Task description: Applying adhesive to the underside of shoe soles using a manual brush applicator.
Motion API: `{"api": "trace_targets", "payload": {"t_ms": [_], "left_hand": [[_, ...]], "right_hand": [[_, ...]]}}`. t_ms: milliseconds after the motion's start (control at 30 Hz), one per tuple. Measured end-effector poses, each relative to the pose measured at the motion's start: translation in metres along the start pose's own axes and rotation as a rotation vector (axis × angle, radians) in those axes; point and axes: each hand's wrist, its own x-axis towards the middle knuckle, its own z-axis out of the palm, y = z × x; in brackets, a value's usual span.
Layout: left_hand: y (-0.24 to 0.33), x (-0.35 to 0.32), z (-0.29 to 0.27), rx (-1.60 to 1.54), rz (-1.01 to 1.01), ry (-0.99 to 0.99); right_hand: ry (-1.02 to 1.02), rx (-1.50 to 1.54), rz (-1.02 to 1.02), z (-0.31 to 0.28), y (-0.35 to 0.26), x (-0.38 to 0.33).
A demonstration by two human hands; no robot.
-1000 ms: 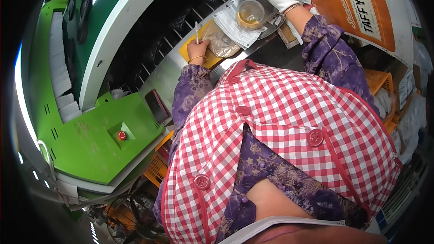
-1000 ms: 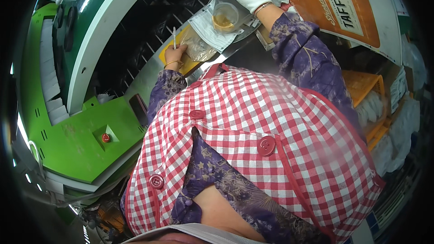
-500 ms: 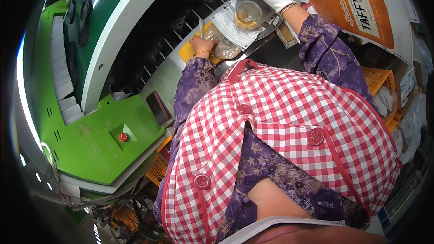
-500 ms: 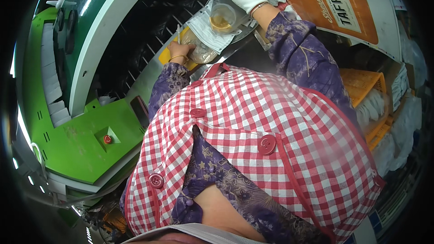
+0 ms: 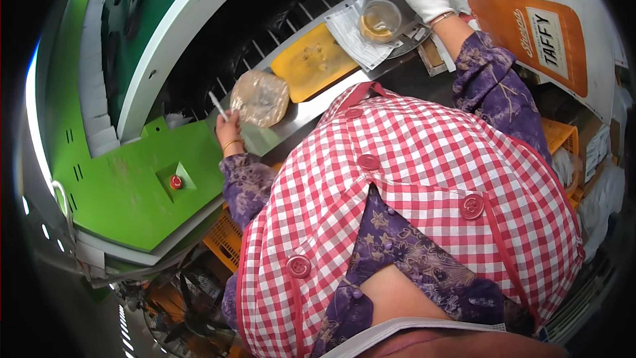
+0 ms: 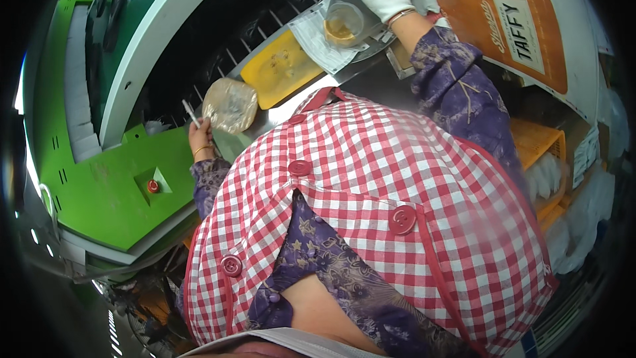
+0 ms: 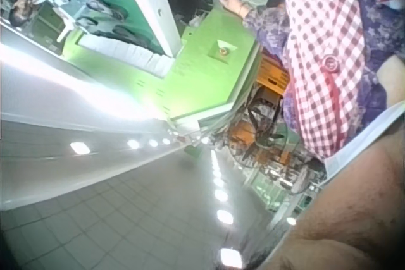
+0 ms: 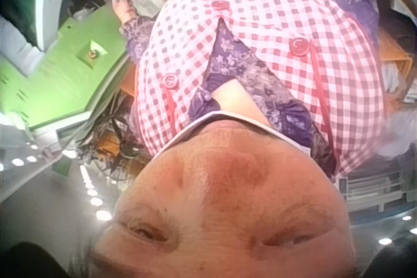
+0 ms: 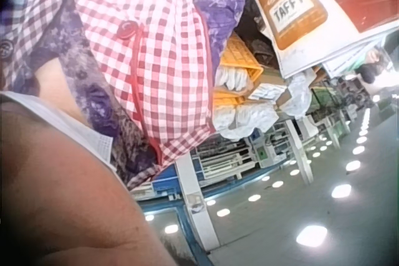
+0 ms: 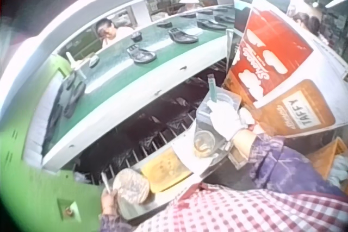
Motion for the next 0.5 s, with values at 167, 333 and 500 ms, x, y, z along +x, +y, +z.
{"api": "trace_targets", "payload": {"t_ms": [167, 333, 500], "left_hand": [[-0.029, 0.029, -0.086, 0.046, 0.001, 0.188], [-0.032, 0.038, -0.081, 0.669, 0.338, 0.395], [-0.056, 0.008, -0.046, 0.897, 0.429, 0.383]], "right_hand": [[-0.054, -0.003, 0.155, -0.005, -0.017, 0.003], [-0.065, -0.111, 0.084, 0.006, -0.016, -0.002], [-0.036, -0.033, 0.007, 0.020, -0.013, 0.000]]}}
